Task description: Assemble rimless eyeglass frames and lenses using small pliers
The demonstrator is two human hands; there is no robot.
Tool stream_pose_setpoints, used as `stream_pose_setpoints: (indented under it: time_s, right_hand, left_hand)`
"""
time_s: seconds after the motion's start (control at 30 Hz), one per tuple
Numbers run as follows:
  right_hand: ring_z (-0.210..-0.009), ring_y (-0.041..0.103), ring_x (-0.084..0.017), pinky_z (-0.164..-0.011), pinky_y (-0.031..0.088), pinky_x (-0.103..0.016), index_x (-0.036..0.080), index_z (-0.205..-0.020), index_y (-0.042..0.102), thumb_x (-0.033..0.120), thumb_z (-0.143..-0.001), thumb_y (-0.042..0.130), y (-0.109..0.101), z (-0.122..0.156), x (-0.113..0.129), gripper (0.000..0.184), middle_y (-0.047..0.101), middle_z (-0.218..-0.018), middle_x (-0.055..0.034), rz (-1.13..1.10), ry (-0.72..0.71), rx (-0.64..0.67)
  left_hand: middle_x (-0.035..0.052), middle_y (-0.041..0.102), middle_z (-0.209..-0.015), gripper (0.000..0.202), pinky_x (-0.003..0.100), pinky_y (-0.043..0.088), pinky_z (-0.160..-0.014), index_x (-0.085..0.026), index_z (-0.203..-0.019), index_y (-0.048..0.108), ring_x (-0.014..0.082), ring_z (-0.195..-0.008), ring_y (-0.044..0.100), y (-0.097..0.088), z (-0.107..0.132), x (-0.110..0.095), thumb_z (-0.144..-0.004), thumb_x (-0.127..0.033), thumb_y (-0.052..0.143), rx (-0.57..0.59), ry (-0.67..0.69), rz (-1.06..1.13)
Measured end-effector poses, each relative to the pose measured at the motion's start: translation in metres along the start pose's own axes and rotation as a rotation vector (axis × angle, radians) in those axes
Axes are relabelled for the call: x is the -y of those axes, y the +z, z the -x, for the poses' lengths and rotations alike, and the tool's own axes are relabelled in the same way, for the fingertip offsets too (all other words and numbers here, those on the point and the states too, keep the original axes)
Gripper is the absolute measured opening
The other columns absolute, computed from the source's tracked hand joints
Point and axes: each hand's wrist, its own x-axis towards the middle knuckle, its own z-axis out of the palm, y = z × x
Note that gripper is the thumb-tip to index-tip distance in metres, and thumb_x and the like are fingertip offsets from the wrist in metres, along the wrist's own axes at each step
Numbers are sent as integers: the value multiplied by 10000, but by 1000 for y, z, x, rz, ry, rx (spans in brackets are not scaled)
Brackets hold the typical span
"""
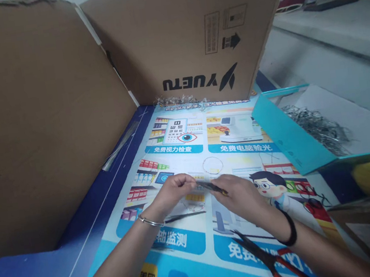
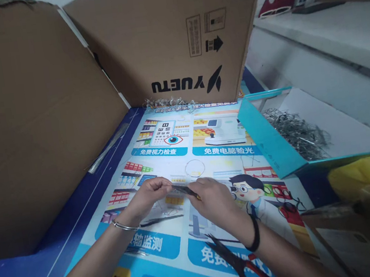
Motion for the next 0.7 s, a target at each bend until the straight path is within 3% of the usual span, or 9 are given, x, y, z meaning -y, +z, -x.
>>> stream_pose_setpoints:
  time_s: [0.4,0.7]
  right_hand:
    - [-769,549,-198,-678,373,-304,187,-891,649,214,-825,555,0,1,-3,118,628,-774,-42,297,-189,-191]
    - [-765,528,-199,-652,335,-311,188,-890,639,165,-816,543,-1,3,0,123,616,-772,-43,357,-178,-188]
  left_hand:
    - [0,600,-705,157,235,386,-660,-136,-768,633,110,-666,507,1,-1,3,-737,-290,627,-12,-5,-92]
    - [20,642,-722,152,240,417,-641,-139,-782,648,130,-665,548,5,0,-3,-748,-267,575,-76,46,-292]
